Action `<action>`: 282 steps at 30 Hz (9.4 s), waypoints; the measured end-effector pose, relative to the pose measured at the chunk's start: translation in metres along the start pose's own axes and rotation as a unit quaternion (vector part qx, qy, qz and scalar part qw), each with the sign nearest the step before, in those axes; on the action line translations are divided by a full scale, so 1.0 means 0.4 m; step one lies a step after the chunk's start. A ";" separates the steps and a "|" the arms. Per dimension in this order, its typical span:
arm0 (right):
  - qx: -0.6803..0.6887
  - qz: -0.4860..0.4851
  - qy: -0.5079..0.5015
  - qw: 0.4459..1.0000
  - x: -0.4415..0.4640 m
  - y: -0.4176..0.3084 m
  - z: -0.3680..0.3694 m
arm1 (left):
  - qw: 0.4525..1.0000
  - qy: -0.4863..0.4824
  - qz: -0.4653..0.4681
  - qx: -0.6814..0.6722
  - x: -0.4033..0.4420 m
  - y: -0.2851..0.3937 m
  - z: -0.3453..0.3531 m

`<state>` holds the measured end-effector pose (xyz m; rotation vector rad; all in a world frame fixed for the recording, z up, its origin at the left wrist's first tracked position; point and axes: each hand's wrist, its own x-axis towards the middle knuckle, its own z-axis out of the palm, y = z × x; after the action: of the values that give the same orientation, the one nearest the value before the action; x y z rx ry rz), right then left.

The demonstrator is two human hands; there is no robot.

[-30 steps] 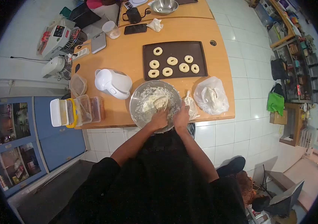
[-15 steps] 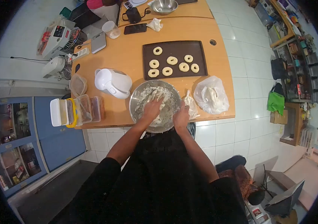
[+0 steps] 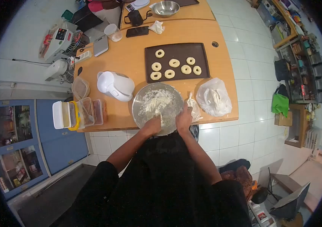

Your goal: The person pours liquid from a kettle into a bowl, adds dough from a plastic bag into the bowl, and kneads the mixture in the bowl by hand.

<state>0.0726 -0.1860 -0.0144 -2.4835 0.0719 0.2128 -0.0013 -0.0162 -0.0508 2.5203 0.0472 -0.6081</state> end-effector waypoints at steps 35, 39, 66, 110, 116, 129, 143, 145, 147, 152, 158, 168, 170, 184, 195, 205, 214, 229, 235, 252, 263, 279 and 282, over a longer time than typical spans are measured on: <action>0.021 0.019 -0.039 0.999 0.004 -0.011 -0.012 | 0.997 0.050 0.051 -0.038 -0.044 0.007 -0.010; 0.014 0.017 -0.038 0.999 0.007 -0.015 -0.021 | 0.996 0.091 0.021 0.003 -0.001 0.025 -0.001; 0.017 0.024 -0.046 0.999 0.000 -0.019 -0.039 | 0.971 0.178 -0.143 -0.076 0.099 0.037 -0.203; -0.008 -0.254 -0.054 0.966 0.001 0.025 -0.007 | 0.981 0.138 -0.122 0.054 -0.059 0.045 -0.070; 0.084 -0.179 -0.063 0.978 0.005 0.008 -0.002 | 0.983 0.103 -0.035 -0.147 -0.075 0.001 0.018; 0.077 -0.186 -0.052 0.978 0.018 -0.005 -0.037 | 0.981 0.188 -0.026 -0.039 0.075 -0.016 -0.019; 0.103 -0.150 -0.025 0.983 0.007 0.021 -0.025 | 0.980 0.188 -0.043 -0.039 0.073 0.016 -0.151; 0.102 -0.155 -0.025 0.982 0.003 0.021 -0.025 | 0.984 0.163 -0.061 -0.037 0.067 0.046 -0.219; 0.104 -0.147 -0.030 0.983 -0.003 0.013 -0.028 | 0.985 0.157 -0.068 -0.032 0.062 0.053 -0.234; 0.109 -0.141 -0.020 0.984 -0.006 0.021 -0.016 | 0.985 0.160 -0.057 0.004 0.093 -0.005 -0.103; 0.137 -0.098 -0.008 0.986 -0.022 -0.018 -0.019 | 0.997 0.000 -0.026 0.072 0.002 0.060 -0.002; 0.125 -0.123 -0.018 0.984 -0.028 -0.003 -0.001 | 0.976 0.192 -0.097 0.043 0.009 0.012 -0.087; 0.134 -0.126 -0.015 0.983 -0.030 -0.007 -0.002 | 0.985 0.145 -0.096 -0.019 0.044 -0.012 -0.046; 0.193 -0.064 0.044 0.978 -0.036 -0.010 0.041 | 0.999 0.026 0.030 0.014 -0.083 0.077 -0.103; 0.171 -0.099 0.046 0.979 -0.026 -0.004 0.041 | 0.993 0.093 -0.018 -0.075 -0.050 -0.015 -0.045; 0.197 -0.119 0.017 0.973 -0.017 -0.014 0.012 | 0.976 0.196 -0.080 -0.048 0.089 -0.061 -0.056; 0.192 -0.102 0.029 0.976 -0.035 -0.009 0.003 | 0.934 0.292 -0.095 -0.181 0.098 -0.070 -0.033; 0.150 -0.097 0.000 0.984 -0.016 0.000 -0.013 | 0.982 0.152 -0.090 0.070 -0.013 0.033 -0.171; 0.164 -0.106 -0.011 0.981 0.005 0.002 -0.022 | 0.992 0.035 -0.119 -0.032 0.053 0.079 -0.087; 0.172 -0.083 -0.058 0.980 0.026 0.011 -0.030 | 0.980 0.059 -0.179 -0.069 0.170 0.182 0.016; 0.169 -0.098 -0.047 0.980 0.025 0.025 -0.015 | 0.979 0.099 0.016 0.177 0.031 0.083 0.030; 0.165 -0.085 0.006 0.983 0.031 -0.005 -0.009 | 0.984 0.119 -0.124 0.048 -0.062 0.025 -0.129; 0.167 -0.085 0.004 0.982 0.036 -0.015 -0.011 | 0.973 0.161 -0.099 0.133 -0.039 0.049 -0.157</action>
<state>0.0880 -0.1840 -0.0101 -2.1427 -0.0949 0.1074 0.0137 0.0008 0.0131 2.8763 0.3613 -0.2891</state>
